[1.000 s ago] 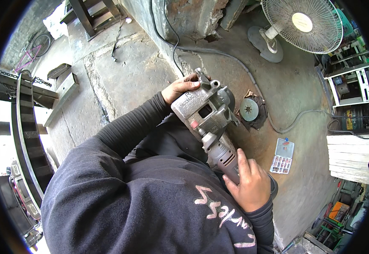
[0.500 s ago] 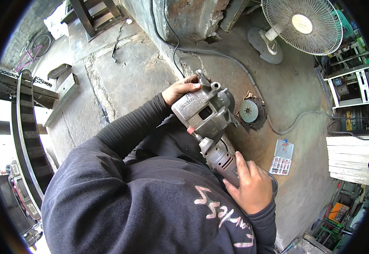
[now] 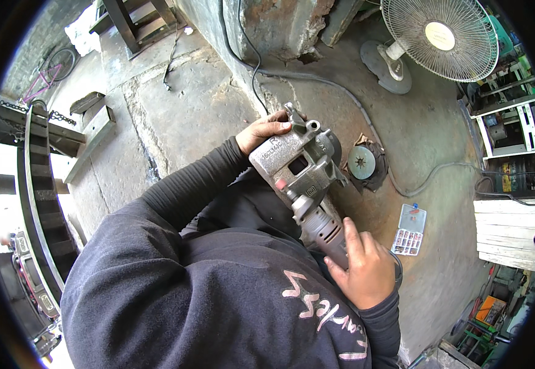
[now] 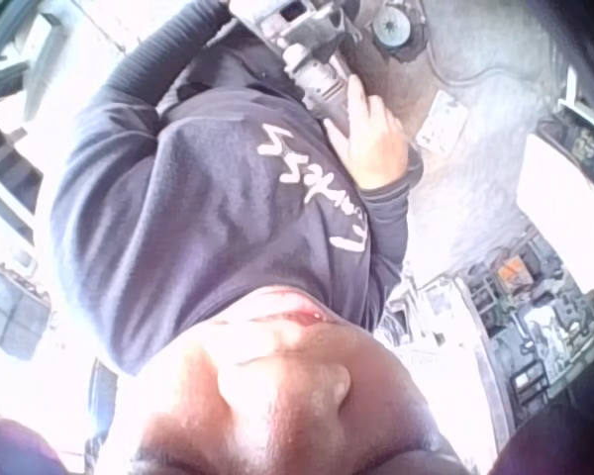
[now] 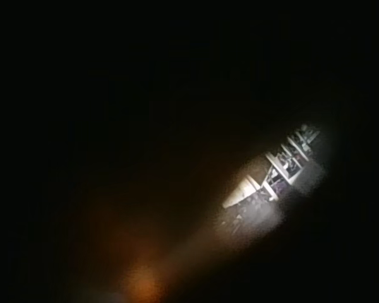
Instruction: The person selects a grinding bit from a case, installs it into a rotary tool, and then uses the tool to grind the surface of a metal part. The person holds the part with one hand and operates the tool with the other.
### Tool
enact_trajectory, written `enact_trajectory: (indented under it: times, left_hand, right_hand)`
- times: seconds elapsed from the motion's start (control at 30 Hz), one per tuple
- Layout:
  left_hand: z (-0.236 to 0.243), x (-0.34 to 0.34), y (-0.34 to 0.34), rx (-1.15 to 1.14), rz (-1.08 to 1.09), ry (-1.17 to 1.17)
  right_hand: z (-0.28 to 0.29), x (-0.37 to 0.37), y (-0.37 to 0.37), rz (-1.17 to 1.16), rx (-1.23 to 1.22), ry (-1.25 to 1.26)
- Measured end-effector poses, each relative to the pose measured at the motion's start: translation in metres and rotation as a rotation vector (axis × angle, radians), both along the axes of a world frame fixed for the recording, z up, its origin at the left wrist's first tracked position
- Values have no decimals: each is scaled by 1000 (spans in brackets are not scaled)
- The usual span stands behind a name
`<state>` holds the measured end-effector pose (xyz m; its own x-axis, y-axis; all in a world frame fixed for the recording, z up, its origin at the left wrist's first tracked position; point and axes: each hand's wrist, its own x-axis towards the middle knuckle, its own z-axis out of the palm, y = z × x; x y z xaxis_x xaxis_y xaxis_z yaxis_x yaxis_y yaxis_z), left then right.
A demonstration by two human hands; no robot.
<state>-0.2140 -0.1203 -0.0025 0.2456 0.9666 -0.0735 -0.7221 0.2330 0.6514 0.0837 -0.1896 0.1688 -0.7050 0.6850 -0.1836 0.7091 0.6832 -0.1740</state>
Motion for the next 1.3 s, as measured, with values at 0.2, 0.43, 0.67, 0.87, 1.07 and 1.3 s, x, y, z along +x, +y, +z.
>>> enact_trajectory:
  times: [0.2, 0.43, 0.67, 0.87, 1.07, 1.3]
  left_hand:
    - [1, 1, 0, 3, 3, -22]
    - [1, 1, 1, 5, 10, 0]
    - [3, 1, -1, 10, 11, 5]
    - [5, 3, -1, 35, 18, -24]
    - [4, 2, -2, 14, 12, -10]
    - [4, 3, -1, 33, 14, 3]
  right_hand:
    - [0, -2, 3, -83, 61, 12]
    - [2, -3, 3, -56, 34, 2]
    - [3, -4, 4, -5, -3, -14]
    - [3, -5, 4, 20, -19, -26]
    - [1, -5, 7, -43, 51, 12]
    - [1, -6, 7, -24, 45, 17]
